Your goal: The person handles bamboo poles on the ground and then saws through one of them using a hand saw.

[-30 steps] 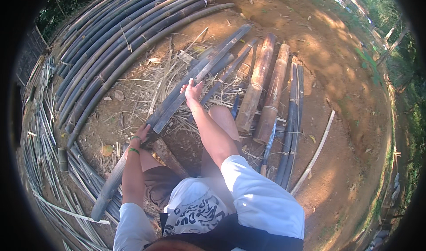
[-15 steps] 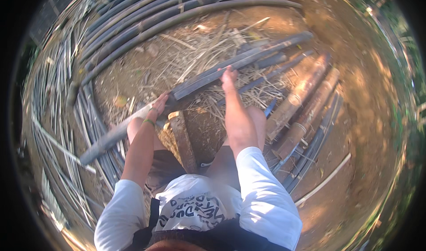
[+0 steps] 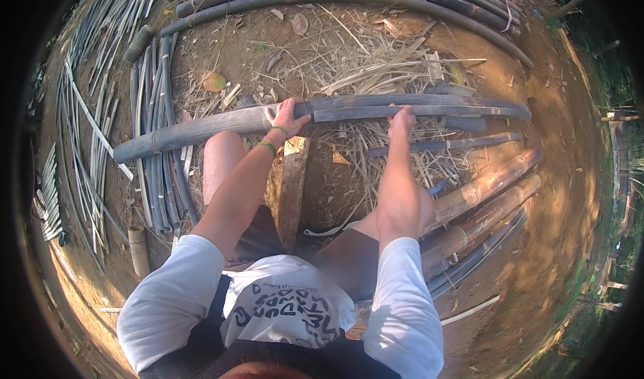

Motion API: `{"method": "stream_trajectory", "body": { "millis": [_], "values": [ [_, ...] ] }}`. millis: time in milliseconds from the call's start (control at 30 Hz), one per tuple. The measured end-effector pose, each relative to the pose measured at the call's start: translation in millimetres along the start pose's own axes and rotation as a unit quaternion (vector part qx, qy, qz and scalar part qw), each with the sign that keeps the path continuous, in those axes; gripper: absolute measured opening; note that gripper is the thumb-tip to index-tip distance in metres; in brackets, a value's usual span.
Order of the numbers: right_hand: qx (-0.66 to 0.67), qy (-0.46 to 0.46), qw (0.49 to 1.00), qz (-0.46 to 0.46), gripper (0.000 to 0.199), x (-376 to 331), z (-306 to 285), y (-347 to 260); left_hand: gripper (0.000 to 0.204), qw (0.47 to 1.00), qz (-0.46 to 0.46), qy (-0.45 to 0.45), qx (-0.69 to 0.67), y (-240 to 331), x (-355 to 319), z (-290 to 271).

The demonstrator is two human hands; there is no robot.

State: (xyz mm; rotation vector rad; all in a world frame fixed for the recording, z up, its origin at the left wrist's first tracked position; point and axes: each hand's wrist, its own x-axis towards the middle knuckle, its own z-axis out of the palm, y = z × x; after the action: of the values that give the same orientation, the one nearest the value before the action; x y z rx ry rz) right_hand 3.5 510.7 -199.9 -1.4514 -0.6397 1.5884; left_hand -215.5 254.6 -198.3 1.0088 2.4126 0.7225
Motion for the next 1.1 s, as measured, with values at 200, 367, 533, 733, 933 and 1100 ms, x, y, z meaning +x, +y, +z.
{"method": "stream_trajectory", "body": {
  "millis": [200, 367, 533, 733, 933, 1100],
  "values": [
    [0.006, 0.002, 1.0, -0.001, 0.044, -1.7, 0.0, 0.0, 0.058, 1.0, -0.027, 0.005, 0.012, 10.0, -1.9, 0.3],
    [-0.016, -0.014, 1.0, 0.016, 0.037, 4.6, -0.7, -1.7, 0.058, 0.999, -0.034, 0.008, 0.027, 13.6, -1.1, -3.2],
    [-0.119, -0.009, 0.991, 0.054, 0.036, 14.5, 1.6, -3.1, 0.058, 0.999, -0.026, 0.03, 0.032, 8.4, 0.2, 3.2],
    [-0.304, -0.038, 0.951, 0.044, 0.048, 11.6, -8.7, -6.3, 0.061, 0.998, -0.024, 0.033, 0.048, 6.6, 3.1, 5.8],
    [-0.364, -0.053, 0.93, 0.015, 0.054, 3.9, -25.9, -13.2, 0.065, 0.997, -0.02, 0.037, 0.07, 0.7, 11.6, 20.6],
    [-0.285, 0.035, 0.957, -0.046, 0.036, -0.9, -27.1, 0.3, 0.063, 0.996, -0.038, 0.025, 0.071, -2.4, 14.6, 24.1]
  ]
}}
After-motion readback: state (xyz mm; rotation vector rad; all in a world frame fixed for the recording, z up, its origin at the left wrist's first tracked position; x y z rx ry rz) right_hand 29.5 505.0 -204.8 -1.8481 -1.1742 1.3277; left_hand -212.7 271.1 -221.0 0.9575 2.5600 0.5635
